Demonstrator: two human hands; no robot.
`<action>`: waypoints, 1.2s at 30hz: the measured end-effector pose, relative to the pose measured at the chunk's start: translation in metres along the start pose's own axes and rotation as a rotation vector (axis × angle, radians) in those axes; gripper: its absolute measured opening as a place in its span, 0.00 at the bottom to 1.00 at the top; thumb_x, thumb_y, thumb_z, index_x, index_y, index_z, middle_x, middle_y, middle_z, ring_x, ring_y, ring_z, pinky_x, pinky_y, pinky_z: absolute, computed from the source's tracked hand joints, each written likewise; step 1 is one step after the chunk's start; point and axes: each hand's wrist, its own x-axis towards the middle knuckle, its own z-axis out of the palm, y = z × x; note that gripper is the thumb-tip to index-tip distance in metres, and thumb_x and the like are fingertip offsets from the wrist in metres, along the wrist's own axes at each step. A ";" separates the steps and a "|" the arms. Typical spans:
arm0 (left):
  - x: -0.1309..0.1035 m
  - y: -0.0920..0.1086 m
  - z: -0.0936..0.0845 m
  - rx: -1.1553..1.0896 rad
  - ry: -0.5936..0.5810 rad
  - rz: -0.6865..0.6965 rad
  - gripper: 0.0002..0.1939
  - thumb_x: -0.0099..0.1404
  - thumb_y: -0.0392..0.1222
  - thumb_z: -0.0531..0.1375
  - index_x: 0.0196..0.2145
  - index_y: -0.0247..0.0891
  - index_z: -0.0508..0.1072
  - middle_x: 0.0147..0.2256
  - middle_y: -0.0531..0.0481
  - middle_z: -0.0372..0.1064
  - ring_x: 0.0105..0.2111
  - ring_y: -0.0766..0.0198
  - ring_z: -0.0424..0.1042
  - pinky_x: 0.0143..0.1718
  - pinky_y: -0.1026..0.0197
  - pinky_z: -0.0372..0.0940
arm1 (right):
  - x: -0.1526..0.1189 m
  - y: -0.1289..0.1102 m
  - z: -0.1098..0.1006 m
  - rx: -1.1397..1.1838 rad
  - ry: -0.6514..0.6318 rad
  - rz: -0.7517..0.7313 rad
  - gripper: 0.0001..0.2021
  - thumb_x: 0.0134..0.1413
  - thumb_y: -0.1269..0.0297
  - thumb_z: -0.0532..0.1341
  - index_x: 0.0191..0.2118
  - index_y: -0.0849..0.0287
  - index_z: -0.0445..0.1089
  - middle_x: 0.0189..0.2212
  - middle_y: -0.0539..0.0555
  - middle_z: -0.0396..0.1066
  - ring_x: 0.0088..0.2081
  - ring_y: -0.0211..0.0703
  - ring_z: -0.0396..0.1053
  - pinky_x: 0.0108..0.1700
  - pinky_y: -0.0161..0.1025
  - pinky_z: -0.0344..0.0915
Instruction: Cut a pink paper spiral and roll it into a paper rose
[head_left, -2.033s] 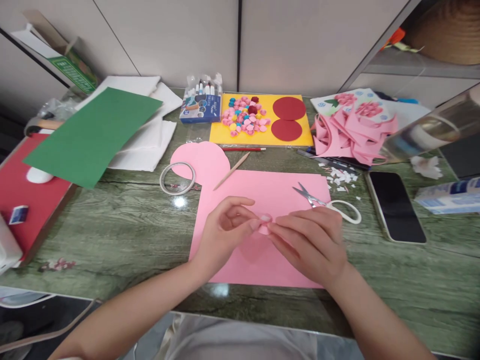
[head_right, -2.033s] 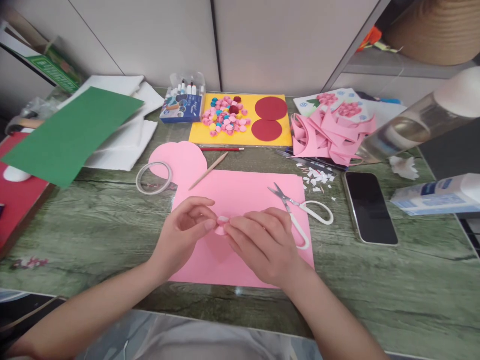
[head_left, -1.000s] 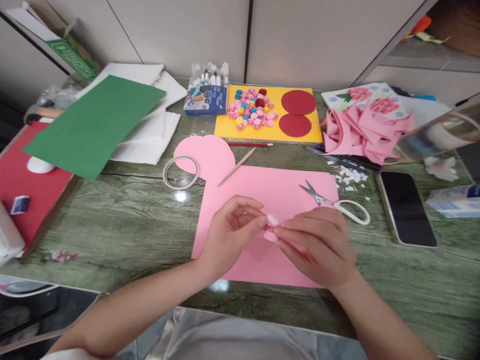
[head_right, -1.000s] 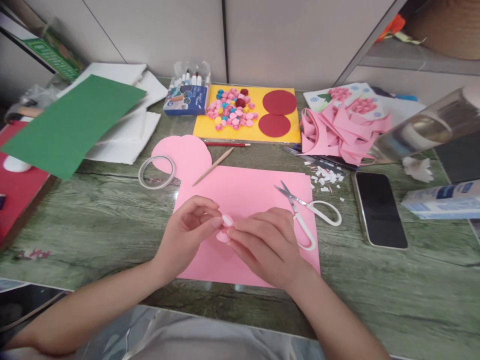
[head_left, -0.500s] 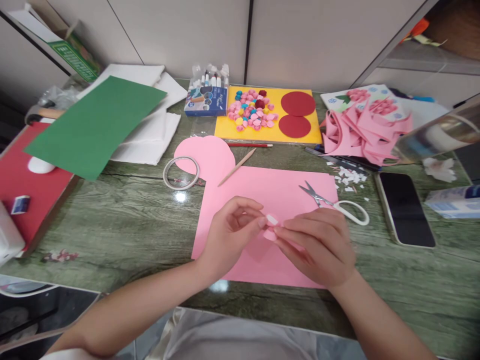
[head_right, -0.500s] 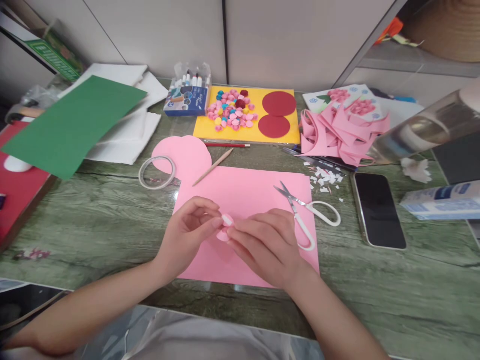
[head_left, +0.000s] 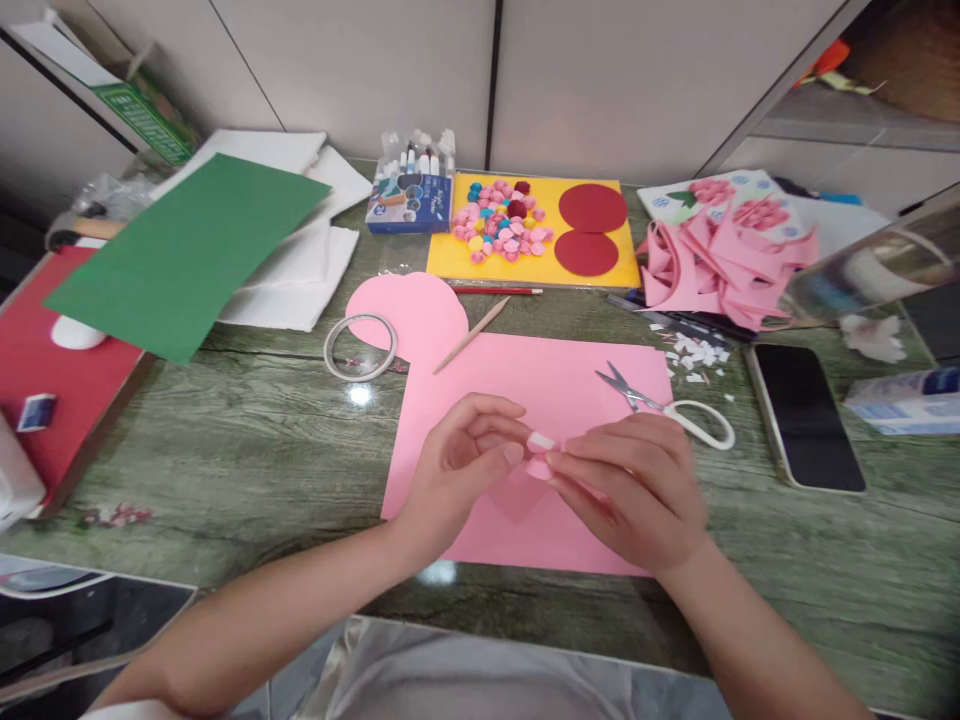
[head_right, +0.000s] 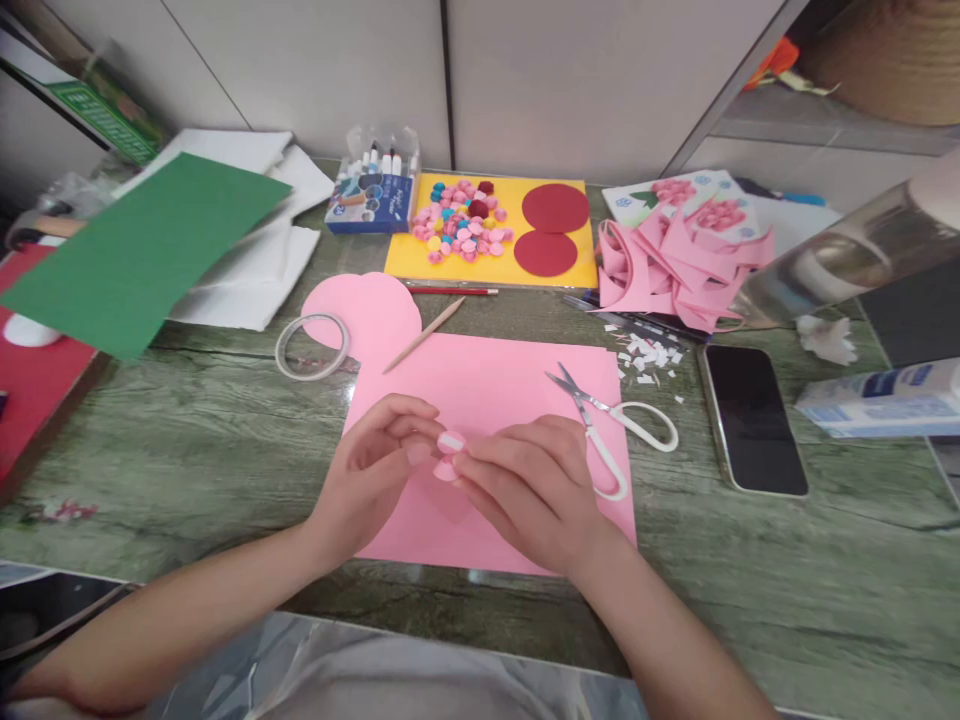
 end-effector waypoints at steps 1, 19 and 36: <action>0.000 0.000 0.000 -0.014 -0.017 0.005 0.12 0.56 0.33 0.62 0.40 0.38 0.68 0.33 0.51 0.71 0.33 0.70 0.71 0.37 0.67 0.66 | 0.000 0.000 0.000 -0.005 0.002 0.000 0.09 0.42 0.72 0.68 0.32 0.58 0.72 0.27 0.50 0.74 0.30 0.39 0.69 0.34 0.40 0.65; 0.007 0.002 0.001 -0.094 -0.048 -0.187 0.21 0.48 0.29 0.67 0.40 0.40 0.68 0.29 0.57 0.71 0.30 0.73 0.70 0.36 0.68 0.64 | -0.002 0.006 -0.001 -0.069 0.067 0.014 0.11 0.41 0.70 0.69 0.34 0.53 0.72 0.27 0.49 0.71 0.30 0.39 0.67 0.34 0.40 0.63; 0.005 0.003 0.003 0.040 -0.061 -0.105 0.23 0.48 0.29 0.67 0.41 0.39 0.66 0.29 0.56 0.71 0.31 0.73 0.69 0.39 0.68 0.63 | -0.002 0.003 0.000 -0.135 0.101 -0.048 0.10 0.41 0.69 0.69 0.32 0.52 0.72 0.26 0.47 0.72 0.29 0.38 0.66 0.34 0.41 0.61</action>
